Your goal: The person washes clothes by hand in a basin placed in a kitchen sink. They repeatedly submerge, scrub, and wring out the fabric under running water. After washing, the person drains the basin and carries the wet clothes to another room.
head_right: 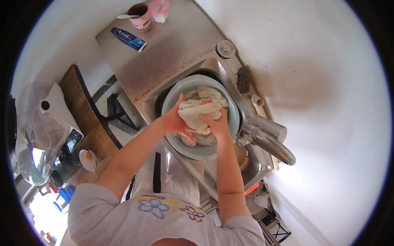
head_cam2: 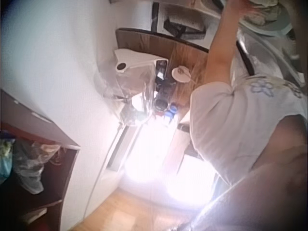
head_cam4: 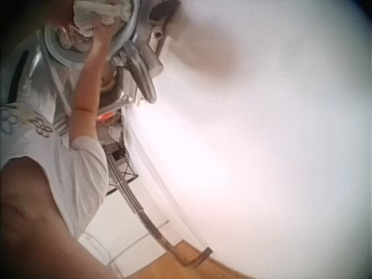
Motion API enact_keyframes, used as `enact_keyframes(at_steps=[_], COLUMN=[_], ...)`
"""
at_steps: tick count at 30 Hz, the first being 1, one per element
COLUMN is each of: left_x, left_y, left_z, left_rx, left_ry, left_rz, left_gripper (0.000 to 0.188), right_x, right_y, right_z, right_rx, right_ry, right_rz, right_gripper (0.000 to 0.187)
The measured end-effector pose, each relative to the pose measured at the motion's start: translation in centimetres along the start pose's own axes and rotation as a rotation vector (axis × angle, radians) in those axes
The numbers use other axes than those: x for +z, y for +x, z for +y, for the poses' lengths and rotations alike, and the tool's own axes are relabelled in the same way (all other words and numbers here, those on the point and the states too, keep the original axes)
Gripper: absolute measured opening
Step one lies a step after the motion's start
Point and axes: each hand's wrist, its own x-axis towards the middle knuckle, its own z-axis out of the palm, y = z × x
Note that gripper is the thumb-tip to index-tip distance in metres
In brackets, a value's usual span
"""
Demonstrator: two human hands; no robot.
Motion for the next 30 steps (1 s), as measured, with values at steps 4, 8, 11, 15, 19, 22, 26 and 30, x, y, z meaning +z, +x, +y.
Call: enact_keyframes(at_steps=[4,8,11,15,19,22,26,30], left_x=[1.6,4.5,5.5,5.3,6.0,6.0,7.4,7.3], left_y=[1.7,3.6,4.5,5.2,5.2,4.9,3.9,4.5], left_z=[0.5,-0.3,-1.4,-2.0,-2.3,-2.3,-2.2,-1.7], left_rx=[0.158,0.622,0.964,1.340,1.379,1.170,1.007,0.914], left_ry=[0.049,0.387,0.692,1.534,1.909,2.151,2.408,2.526], left_rz=[0.002,0.499,0.725,0.926,0.632,0.368,0.027,-0.327], left_gripper=[0.061,0.042,0.041,0.048,0.047,0.035,0.036,0.033], right_x=[2.2,2.8,3.2,2.9,0.8,-0.1,-1.0,-1.0], right_y=[0.2,0.0,-0.5,0.8,0.7,0.9,1.8,2.3], right_z=[-2.3,-0.7,1.7,3.7,7.6,7.8,6.2,3.7], right_rx=[-0.374,-0.374,-0.018,0.218,0.266,0.350,0.499,0.693], right_ry=[-0.322,-0.188,0.365,0.995,1.257,1.107,0.654,0.267], right_rz=[-0.039,0.184,0.427,0.407,0.117,0.099,0.079,-0.017], right_gripper=[0.052,0.054,0.048,0.041,0.037,0.032,0.027,0.021])
